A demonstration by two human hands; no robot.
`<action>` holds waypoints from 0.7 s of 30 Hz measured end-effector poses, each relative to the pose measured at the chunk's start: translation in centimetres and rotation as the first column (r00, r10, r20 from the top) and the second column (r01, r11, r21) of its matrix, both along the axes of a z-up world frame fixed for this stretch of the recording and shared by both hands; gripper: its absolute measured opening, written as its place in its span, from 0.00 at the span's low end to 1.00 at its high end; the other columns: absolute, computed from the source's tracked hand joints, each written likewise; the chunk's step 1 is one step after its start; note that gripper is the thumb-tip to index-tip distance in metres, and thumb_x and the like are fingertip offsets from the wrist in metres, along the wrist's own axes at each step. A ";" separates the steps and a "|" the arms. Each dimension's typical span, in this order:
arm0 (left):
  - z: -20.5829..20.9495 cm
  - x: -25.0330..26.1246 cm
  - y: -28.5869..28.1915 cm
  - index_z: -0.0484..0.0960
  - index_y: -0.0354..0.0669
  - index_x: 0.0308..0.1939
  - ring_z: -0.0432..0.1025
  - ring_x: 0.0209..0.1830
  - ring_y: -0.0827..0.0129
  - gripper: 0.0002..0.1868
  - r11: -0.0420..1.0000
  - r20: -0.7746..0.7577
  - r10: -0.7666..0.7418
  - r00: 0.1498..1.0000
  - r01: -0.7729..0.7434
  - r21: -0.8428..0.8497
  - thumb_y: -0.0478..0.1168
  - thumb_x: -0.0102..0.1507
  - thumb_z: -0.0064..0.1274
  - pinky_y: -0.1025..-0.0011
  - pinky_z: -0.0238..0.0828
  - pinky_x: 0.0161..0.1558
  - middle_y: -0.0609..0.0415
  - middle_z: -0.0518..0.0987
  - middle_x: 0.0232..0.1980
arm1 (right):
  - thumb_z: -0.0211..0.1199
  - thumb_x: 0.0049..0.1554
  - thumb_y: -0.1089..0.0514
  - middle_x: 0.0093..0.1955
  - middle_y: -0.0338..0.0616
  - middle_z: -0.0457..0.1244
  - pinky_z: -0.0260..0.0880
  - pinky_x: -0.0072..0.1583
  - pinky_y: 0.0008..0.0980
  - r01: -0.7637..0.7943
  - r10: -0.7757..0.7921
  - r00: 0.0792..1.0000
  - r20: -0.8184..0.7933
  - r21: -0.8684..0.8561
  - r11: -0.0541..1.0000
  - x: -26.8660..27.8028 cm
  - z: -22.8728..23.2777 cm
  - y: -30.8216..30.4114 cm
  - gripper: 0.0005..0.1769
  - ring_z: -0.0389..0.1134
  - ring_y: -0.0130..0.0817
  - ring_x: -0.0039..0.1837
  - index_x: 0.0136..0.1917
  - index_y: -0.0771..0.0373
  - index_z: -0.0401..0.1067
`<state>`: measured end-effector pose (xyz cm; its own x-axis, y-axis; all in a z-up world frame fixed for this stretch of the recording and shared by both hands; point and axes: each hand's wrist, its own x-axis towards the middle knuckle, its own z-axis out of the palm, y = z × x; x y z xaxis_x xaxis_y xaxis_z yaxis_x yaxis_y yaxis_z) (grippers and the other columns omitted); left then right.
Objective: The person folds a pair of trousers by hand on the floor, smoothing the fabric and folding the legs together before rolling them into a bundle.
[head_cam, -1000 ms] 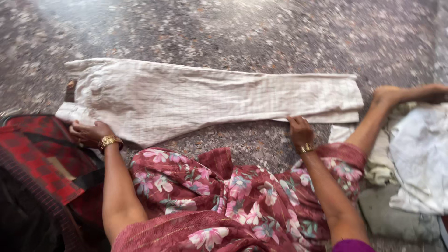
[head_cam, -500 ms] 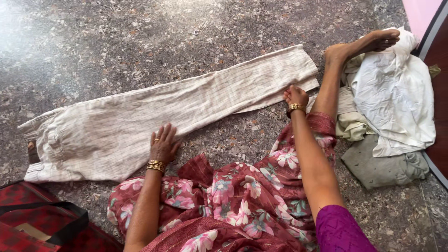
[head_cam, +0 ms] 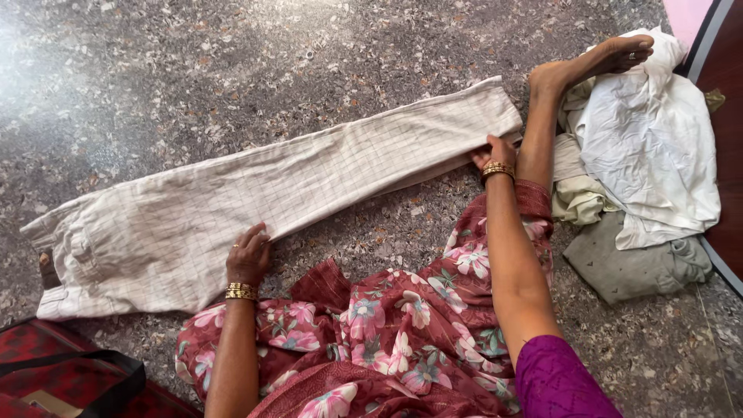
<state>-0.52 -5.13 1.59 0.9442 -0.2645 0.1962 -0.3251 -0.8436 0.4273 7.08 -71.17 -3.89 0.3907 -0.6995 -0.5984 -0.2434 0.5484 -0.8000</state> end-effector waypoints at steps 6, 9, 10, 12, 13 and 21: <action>0.8 -0.2 0.3 0.81 0.49 0.42 0.76 0.59 0.57 0.09 0.999 -0.061 -0.027 0.998 0.029 0.033 0.38 0.58 0.59 0.56 0.72 0.64 0.62 0.79 0.63 | 0.70 0.57 0.56 0.58 0.46 0.67 0.73 0.61 0.55 -0.020 -0.026 0.985 0.172 0.260 0.965 0.7 0.5 -0.1 0.23 0.70 0.46 0.57 0.64 0.60 0.70; 0.9 -0.1 0.1 0.81 0.50 0.43 0.74 0.60 0.55 0.08 0.999 -0.070 -0.025 0.997 0.028 0.038 0.38 0.59 0.59 0.58 0.73 0.58 0.61 0.79 0.63 | 0.73 0.55 0.61 0.58 0.45 0.68 0.77 0.59 0.52 0.013 -0.053 0.987 0.151 0.252 0.968 2.4 1.6 -1.4 0.25 0.71 0.44 0.58 0.64 0.58 0.71; 0.8 -0.1 0.0 0.81 0.50 0.42 0.74 0.61 0.55 0.08 0.998 -0.055 -0.030 0.998 0.032 0.048 0.39 0.60 0.59 0.58 0.73 0.58 0.61 0.79 0.63 | 0.72 0.55 0.61 0.58 0.45 0.68 0.74 0.56 0.52 -0.007 -0.037 0.980 0.194 0.222 0.975 2.7 2.2 -2.4 0.25 0.71 0.44 0.56 0.64 0.58 0.69; 0.9 -0.1 0.2 0.81 0.50 0.42 0.74 0.61 0.56 0.07 0.998 -0.043 -0.027 0.999 0.030 0.061 0.39 0.60 0.59 0.58 0.73 0.58 0.61 0.79 0.63 | 0.70 0.54 0.61 0.57 0.46 0.68 0.71 0.53 0.53 -0.033 -0.014 0.972 0.233 0.192 0.981 2.7 2.4 -2.6 0.25 0.72 0.43 0.53 0.63 0.59 0.67; 0.9 -0.1 0.3 0.82 0.50 0.42 0.74 0.61 0.56 0.07 0.999 -0.061 -0.030 0.998 0.033 0.043 0.39 0.61 0.59 0.59 0.74 0.58 0.61 0.79 0.63 | 0.71 0.56 0.61 0.54 0.47 0.68 0.68 0.48 0.47 0.022 -0.052 0.981 0.187 0.162 0.986 2.0 2.3 -2.6 0.24 0.71 0.42 0.48 0.64 0.58 0.67; 1.1 -0.5 0.2 0.83 0.50 0.42 0.74 0.60 0.54 0.07 0.998 -0.025 -0.034 0.999 0.035 0.055 0.40 0.60 0.59 0.57 0.73 0.58 0.58 0.79 0.62 | 0.65 0.56 0.70 0.42 0.44 0.64 0.72 0.37 0.42 0.082 -0.084 0.986 0.142 0.024 0.996 0.2 2.1 -1.9 0.27 0.61 0.31 0.33 0.67 0.59 0.64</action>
<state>-0.99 -4.94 2.70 0.9384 -0.3071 0.1581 -0.3451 -0.8546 0.3880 7.24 -73.10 -1.77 0.4141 -0.7224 -0.5537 -0.0808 0.5768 -0.8129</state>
